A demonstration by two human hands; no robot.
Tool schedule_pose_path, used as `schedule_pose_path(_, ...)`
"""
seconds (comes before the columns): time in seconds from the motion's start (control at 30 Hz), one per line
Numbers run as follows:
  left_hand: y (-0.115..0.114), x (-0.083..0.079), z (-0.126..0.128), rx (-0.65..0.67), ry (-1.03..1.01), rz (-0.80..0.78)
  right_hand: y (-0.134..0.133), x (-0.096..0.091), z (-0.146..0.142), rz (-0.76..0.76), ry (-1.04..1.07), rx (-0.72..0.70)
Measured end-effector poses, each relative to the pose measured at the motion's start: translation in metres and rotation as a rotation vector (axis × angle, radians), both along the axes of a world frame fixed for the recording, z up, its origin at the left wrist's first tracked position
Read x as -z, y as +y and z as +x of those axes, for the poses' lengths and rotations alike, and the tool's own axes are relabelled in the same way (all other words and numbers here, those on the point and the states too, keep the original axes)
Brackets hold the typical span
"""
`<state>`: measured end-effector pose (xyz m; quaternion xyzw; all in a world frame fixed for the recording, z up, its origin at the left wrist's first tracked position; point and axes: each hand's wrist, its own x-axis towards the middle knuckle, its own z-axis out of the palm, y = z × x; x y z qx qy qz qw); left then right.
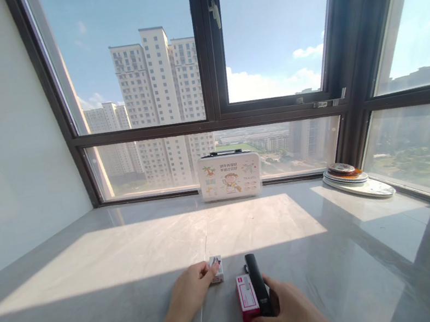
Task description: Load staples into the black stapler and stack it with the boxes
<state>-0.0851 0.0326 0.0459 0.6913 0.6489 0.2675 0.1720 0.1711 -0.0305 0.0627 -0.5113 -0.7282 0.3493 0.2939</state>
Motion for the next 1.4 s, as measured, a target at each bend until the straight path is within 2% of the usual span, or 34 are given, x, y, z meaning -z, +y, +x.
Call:
schedule_pose_path(0.1, -0.006, 0.002, 0.03, 0.092, 0.005, 0.004, 0.001, 0.0, -0.001, 0.017, -0.011, -0.003)
schedule_pose_path(0.2, -0.011, 0.0, 0.044, 0.172, 0.006, 0.006, 0.004, 0.004, -0.002, 0.021, -0.017, -0.004)
schedule_pose_path(0.43, -0.005, -0.008, 0.041, 0.298, 0.012, -0.033, 0.006, 0.007, 0.0, 0.024, -0.027, -0.005)
schedule_pose_path(0.8, 0.001, -0.007, 0.043, 0.326, 0.011, -0.116, 0.008, 0.008, 0.003, 0.017, -0.016, -0.011)
schedule_pose_path(0.93, 0.008, -0.004, 0.056, 0.366, 0.024, -0.166, 0.013, 0.006, 0.016, 0.006, -0.016, -0.035)
schedule_pose_path(1.07, 0.027, 0.001, 0.097, 0.425, 0.058, -0.215, 0.022, 0.003, 0.055, -0.027, -0.033, -0.048)
schedule_pose_path(1.3, 0.06, 0.003, 0.21, 0.522, 0.093, -0.277, 0.031, -0.002, 0.152, -0.077, -0.06, 0.062)
schedule_pose_path(1.4, 0.067, 0.001, 0.246, 0.535, 0.087, -0.285, 0.035, -0.002, 0.181, -0.106, -0.061, 0.08)
